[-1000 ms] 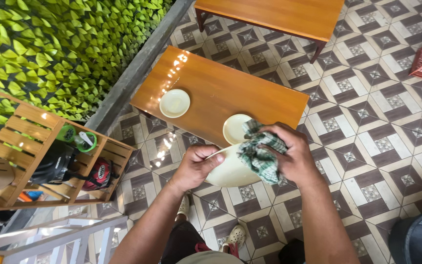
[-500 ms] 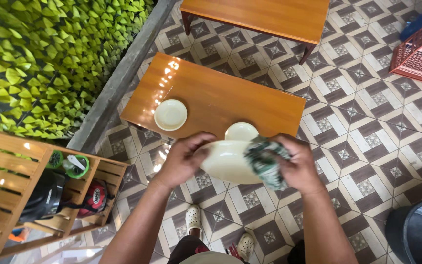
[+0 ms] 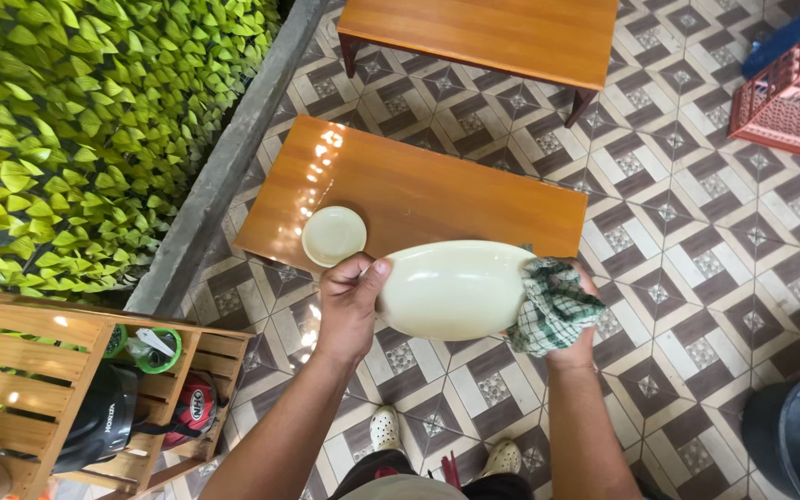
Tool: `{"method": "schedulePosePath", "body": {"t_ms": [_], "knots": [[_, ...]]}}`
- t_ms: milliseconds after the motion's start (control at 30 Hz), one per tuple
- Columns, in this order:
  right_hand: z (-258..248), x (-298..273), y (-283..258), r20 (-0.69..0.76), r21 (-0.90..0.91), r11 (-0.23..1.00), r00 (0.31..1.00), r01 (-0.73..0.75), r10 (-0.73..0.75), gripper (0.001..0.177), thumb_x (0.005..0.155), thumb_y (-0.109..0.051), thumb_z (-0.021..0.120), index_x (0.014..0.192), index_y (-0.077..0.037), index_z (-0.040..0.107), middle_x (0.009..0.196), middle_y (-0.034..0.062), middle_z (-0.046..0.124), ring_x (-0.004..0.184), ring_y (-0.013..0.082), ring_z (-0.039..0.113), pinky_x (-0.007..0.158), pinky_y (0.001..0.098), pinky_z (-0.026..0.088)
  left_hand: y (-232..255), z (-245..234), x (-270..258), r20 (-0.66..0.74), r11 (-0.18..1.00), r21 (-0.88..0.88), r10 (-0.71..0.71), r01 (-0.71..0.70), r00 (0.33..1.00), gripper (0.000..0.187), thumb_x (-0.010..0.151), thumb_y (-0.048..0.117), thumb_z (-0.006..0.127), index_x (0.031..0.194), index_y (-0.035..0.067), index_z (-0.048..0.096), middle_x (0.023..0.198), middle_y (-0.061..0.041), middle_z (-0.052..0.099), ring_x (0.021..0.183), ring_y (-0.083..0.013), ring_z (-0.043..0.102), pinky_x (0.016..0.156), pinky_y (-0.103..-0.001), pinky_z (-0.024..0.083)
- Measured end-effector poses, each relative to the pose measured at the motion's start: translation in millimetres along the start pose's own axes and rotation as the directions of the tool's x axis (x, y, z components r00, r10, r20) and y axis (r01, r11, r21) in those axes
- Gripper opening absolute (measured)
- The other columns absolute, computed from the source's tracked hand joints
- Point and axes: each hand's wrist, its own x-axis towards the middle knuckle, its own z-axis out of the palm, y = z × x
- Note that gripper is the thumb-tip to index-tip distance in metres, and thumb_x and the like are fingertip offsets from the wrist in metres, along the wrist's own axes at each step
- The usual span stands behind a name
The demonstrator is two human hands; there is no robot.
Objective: The person takes wet plates from a drying rack and wipes them dry with a cloth, then places the dried plates onto a wooden table.
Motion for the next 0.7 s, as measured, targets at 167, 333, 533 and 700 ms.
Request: {"method": "schedulePosePath", "body": {"t_ms": [167, 333, 533, 700], "knots": [[16, 25, -36, 0.314, -0.462, 0.866, 0.949, 0.192, -0.042, 0.02, 0.09, 0.006, 0.063, 0.104, -0.004, 0.072, 0.098, 0.0017, 0.076, 0.088, 0.0102, 0.07, 0.085, 0.0267, 0.058, 37, 5, 10, 0.198, 0.924, 0.313, 0.163, -0.22, 0.967, 0.022, 0.109, 0.022, 0.073, 0.099, 0.003, 0.07, 0.085, -0.001, 0.064, 0.077, -0.0084, 0.061, 0.07, -0.03, 0.05], [42, 14, -48, 0.39, -0.591, 0.765, 0.921, 0.258, -0.009, 0.017, 0.088, 0.007, 0.073, 0.102, -0.003, 0.074, 0.089, 0.0015, 0.074, 0.079, 0.0076, 0.066, 0.072, 0.0251, 0.054, 61, 42, 5, 0.293, 0.699, 0.692, -0.046, -0.179, 0.955, 0.024, 0.097, 0.022, 0.078, 0.115, 0.007, 0.072, 0.079, 0.001, 0.072, 0.066, -0.0037, 0.068, 0.065, -0.028, 0.055], [5, 22, -40, 0.217, -0.259, 0.961, 0.975, 0.102, -0.045, 0.01, 0.103, -0.011, 0.067, 0.108, -0.005, 0.072, 0.102, 0.0033, 0.076, 0.092, 0.0125, 0.07, 0.089, 0.0298, 0.058, 16, 43, 6, 0.165, 0.932, 0.325, 0.113, -0.162, 0.98, 0.029, 0.104, 0.023, 0.078, 0.085, 0.001, 0.074, 0.073, -0.001, 0.068, 0.066, -0.0046, 0.055, 0.06, -0.026, 0.047], [-30, 21, -28, -0.351, 0.283, 0.923, 0.867, -0.261, 0.353, 0.026, 0.098, -0.025, 0.064, 0.117, -0.011, 0.073, 0.107, -0.0009, 0.081, 0.099, 0.012, 0.076, 0.094, 0.0328, 0.06, 0, 74, -7, -0.046, 0.937, -0.316, -0.17, 0.147, 0.984, 0.025, 0.099, 0.027, 0.064, 0.094, 0.007, 0.077, 0.091, -0.001, 0.077, 0.091, -0.0101, 0.068, 0.086, -0.025, 0.055]]}}
